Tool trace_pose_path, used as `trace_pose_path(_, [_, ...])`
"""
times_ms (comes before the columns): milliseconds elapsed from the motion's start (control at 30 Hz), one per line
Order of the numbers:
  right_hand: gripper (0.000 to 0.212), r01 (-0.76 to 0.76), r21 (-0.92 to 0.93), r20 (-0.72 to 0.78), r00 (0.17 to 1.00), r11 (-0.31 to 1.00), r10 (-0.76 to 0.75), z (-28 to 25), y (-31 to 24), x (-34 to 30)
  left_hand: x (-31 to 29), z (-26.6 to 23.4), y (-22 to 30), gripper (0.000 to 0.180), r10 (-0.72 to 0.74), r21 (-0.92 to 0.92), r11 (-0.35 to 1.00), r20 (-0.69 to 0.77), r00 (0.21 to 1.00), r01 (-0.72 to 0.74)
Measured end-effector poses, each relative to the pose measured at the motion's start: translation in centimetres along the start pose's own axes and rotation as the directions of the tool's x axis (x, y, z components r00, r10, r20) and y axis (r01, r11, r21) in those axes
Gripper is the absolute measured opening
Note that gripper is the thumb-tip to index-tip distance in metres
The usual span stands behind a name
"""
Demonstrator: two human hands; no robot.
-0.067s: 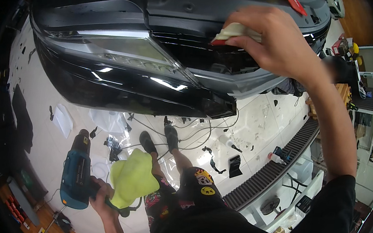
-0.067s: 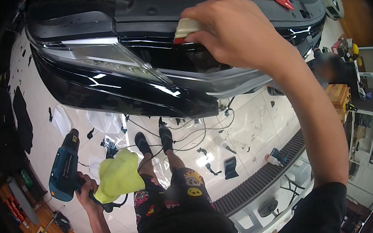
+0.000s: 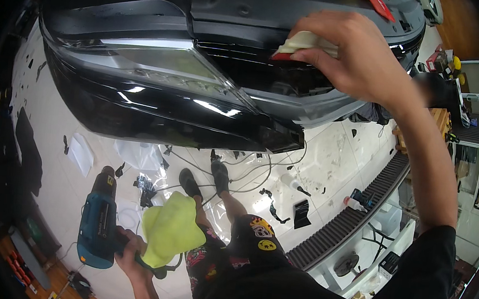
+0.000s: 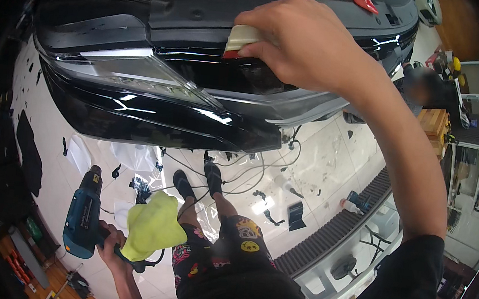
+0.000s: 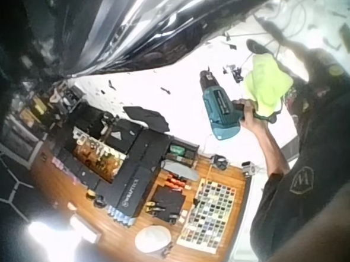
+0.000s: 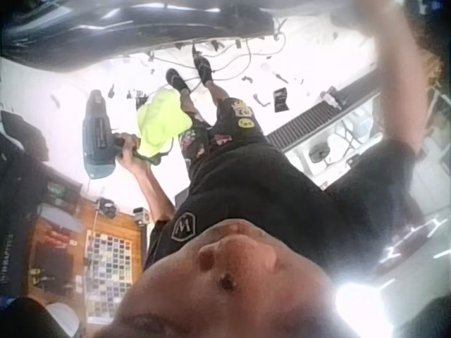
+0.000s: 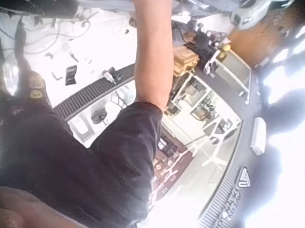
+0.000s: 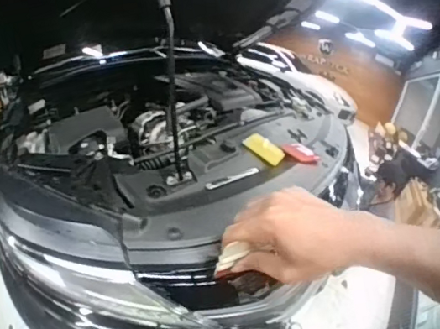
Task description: The person applies a transparent protective film to the front bumper of a black car. They use a heat gun to warm the film, a squeegee to smooth it, and a microfiber cloth to wipe the surface. Another person assists in the background.
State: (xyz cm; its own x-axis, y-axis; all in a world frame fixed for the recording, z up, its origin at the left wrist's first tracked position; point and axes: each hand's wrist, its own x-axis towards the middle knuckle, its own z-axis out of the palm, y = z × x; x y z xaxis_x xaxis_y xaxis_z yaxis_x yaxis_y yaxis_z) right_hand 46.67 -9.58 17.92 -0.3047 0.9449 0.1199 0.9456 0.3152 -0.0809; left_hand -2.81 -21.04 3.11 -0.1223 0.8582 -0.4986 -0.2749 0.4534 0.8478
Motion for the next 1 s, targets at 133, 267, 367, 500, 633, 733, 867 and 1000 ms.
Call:
trace_pose_path(133, [0.024,0.001,-0.019,-0.027,1.000,1.000,-0.002,0.3,-0.3,-0.3,0.3,-0.9,-0.5,0.040,0.016,-0.048,0.999,0.056,0.998,-0.014])
trace_pose_path(267, [0.024,0.003,-0.033,0.014,1.000,0.999,-0.002,-0.1,-1.0,-0.1,0.5,-1.3,-0.5,0.040,0.001,-0.044,0.999,0.024,1.000,0.001])
trace_pose_path(367, [0.022,-0.006,-0.076,0.036,0.999,0.997,0.008,-0.4,-1.0,-0.1,0.6,-1.4,-0.5,0.039,0.003,-0.037,0.999,0.007,1.000,-0.003])
trace_pose_path(500, [0.020,-0.005,-0.052,0.068,0.998,0.999,0.009,-0.5,-0.8,-0.6,0.5,-1.3,-0.4,0.039,-0.001,-0.048,0.999,0.024,1.000,0.002])
trace_pose_path(633, [0.020,-0.004,-0.041,0.072,0.997,0.999,0.007,-0.2,-0.8,-0.9,0.7,-1.3,-0.4,0.037,0.005,-0.039,0.999,0.024,1.000,-0.004])
trace_pose_path(733, [0.020,-0.023,0.033,0.021,1.000,0.999,0.022,-0.8,-0.4,-1.3,0.7,-1.6,-0.6,0.037,0.029,-0.048,0.998,0.045,0.999,-0.026])
trace_pose_path(867, [0.021,0.013,0.012,-0.063,0.998,1.000,-0.013,0.0,0.0,-1.1,0.5,-0.6,-0.4,0.033,0.032,0.016,0.999,0.014,0.999,-0.032])
trace_pose_path(1000, [0.020,0.021,-0.030,-0.031,0.999,0.999,-0.022,0.6,-0.5,-1.0,0.7,-1.1,-0.5,0.037,0.013,-0.027,1.000,0.030,0.999,-0.012])
